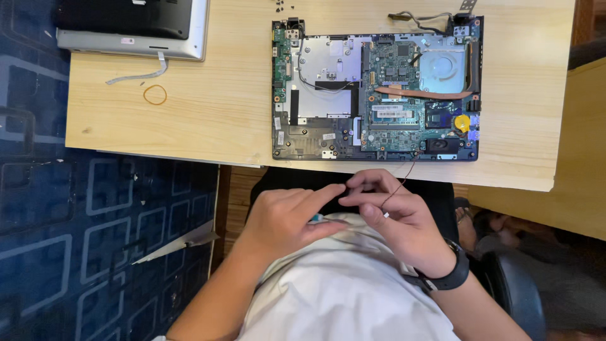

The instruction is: The person uses a screwdriver to remove screws from a disassembled laptop motherboard on a wooden table. They then use a toothbrush to clean the motherboard and continue removing screws from various components.

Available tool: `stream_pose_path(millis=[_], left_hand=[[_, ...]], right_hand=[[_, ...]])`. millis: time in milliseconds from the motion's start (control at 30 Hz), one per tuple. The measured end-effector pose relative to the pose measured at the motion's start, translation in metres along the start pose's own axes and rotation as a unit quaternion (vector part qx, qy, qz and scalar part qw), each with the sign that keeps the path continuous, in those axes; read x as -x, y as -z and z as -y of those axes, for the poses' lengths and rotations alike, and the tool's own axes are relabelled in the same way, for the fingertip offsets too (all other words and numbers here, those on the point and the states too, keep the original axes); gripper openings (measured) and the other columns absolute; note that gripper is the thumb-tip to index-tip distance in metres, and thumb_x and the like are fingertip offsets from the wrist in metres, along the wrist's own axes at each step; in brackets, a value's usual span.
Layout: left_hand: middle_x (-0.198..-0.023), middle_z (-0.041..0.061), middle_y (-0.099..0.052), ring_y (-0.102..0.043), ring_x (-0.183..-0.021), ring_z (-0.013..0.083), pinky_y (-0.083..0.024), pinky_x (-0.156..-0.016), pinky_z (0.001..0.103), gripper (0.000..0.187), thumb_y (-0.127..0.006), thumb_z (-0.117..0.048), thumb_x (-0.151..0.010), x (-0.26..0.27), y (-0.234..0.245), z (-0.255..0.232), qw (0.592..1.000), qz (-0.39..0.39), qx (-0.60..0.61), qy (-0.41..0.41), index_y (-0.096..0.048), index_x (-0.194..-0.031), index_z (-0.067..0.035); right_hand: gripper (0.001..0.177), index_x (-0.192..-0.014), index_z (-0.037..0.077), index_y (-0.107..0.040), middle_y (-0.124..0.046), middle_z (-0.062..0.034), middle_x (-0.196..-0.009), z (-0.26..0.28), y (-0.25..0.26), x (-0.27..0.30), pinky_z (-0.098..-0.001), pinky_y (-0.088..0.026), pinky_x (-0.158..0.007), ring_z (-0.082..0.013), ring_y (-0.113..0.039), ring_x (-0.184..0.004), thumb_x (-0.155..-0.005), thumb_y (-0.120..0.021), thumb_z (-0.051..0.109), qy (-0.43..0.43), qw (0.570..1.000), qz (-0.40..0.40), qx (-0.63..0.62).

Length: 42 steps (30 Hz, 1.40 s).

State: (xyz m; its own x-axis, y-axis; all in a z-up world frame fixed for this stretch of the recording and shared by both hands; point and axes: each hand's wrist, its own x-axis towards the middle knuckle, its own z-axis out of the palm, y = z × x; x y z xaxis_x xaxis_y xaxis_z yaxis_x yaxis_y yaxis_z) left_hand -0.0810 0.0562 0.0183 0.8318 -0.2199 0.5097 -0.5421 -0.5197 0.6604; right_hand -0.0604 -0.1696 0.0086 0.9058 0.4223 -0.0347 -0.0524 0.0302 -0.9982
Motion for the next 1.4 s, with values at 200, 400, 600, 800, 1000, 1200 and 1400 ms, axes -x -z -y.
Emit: stream_pose_path(millis=[200,400,600,800,1000,1200,1400], left_hand=[[-0.062,0.003,-0.05,-0.061,-0.055,0.0193,-0.054,-0.051,0.029,0.032,-0.072,-0.029,-0.1,0.016,-0.024,0.012,0.994,-0.02,-0.105,0.001,-0.073,-0.125,-0.009],[-0.058,0.001,-0.056,-0.063,-0.054,0.0204,-0.053,-0.051,0.029,0.014,-0.082,-0.024,-0.091,0.016,-0.024,0.008,0.994,-0.04,0.046,0.089,-0.079,-0.103,-0.016],[-0.061,0.007,-0.068,-0.068,-0.058,0.0167,-0.055,-0.056,0.029,0.01,-0.082,-0.014,-0.088,0.016,-0.017,0.002,0.949,-0.048,0.204,0.235,-0.083,-0.097,-0.012],[-0.058,0.004,-0.068,-0.061,-0.061,0.0089,-0.053,-0.059,0.029,0.008,-0.077,-0.014,-0.094,0.01,-0.006,0.005,0.927,-0.059,0.213,0.303,-0.084,-0.091,-0.012],[-0.065,-0.006,-0.063,-0.052,-0.068,0.0041,-0.048,-0.063,0.024,0.017,-0.07,-0.022,-0.1,0.0,0.011,0.005,0.93,-0.06,0.146,0.331,-0.08,-0.09,-0.013],[-0.082,-0.002,-0.073,-0.06,-0.071,0.0111,-0.047,-0.068,0.028,0.019,-0.063,-0.025,-0.104,-0.01,0.04,0.015,0.954,-0.011,0.001,0.298,-0.076,-0.102,-0.011],[-0.087,-0.001,-0.07,-0.064,-0.081,0.0154,-0.051,-0.076,0.031,0.022,-0.069,-0.03,-0.1,-0.019,0.039,0.017,0.956,0.013,-0.025,0.293,-0.075,-0.111,-0.012]], right_hand=[[0.034,-0.111,-0.016,-0.072,-0.073,-0.0309,-0.114,-0.009,0.0,0.011,-0.0437,-0.065,-0.082,-0.0315,-0.076,-0.096,-0.108,-0.054,0.013,-0.048,0.981,-0.07,-0.175],[0.037,-0.112,-0.017,-0.063,-0.075,-0.0346,-0.104,-0.02,0.01,0.017,-0.0437,-0.068,-0.073,-0.0374,-0.08,-0.087,-0.11,-0.054,0.018,-0.085,0.939,-0.115,-0.314],[0.031,-0.126,-0.013,-0.059,-0.074,-0.0279,-0.095,0.002,0.01,0.009,-0.0349,-0.062,-0.057,-0.0305,-0.076,-0.072,-0.102,-0.06,0.006,-0.103,0.972,-0.13,-0.168],[0.053,-0.112,-0.013,-0.063,-0.06,-0.0191,-0.078,-0.03,0.028,0.021,-0.0305,-0.048,-0.054,-0.0224,-0.057,-0.062,-0.085,-0.082,0.028,0.16,0.94,-0.248,0.174],[0.047,-0.126,-0.001,-0.071,-0.069,-0.0155,-0.122,0.026,0.006,-0.025,-0.0495,-0.044,-0.103,-0.0387,-0.06,-0.111,-0.091,-0.088,0.026,0.298,0.821,-0.102,0.477],[0.037,-0.135,0.013,-0.069,-0.07,-0.0034,-0.136,0.03,-0.012,-0.061,-0.0506,-0.032,-0.099,-0.0373,-0.058,-0.123,-0.109,-0.07,0.038,0.302,0.755,-0.03,0.582],[0.015,-0.119,0.017,-0.075,-0.075,0.0048,-0.113,0.01,-0.015,-0.079,-0.0498,-0.026,-0.092,-0.0319,-0.062,-0.112,-0.106,-0.078,0.021,0.319,0.776,-0.014,0.544]])
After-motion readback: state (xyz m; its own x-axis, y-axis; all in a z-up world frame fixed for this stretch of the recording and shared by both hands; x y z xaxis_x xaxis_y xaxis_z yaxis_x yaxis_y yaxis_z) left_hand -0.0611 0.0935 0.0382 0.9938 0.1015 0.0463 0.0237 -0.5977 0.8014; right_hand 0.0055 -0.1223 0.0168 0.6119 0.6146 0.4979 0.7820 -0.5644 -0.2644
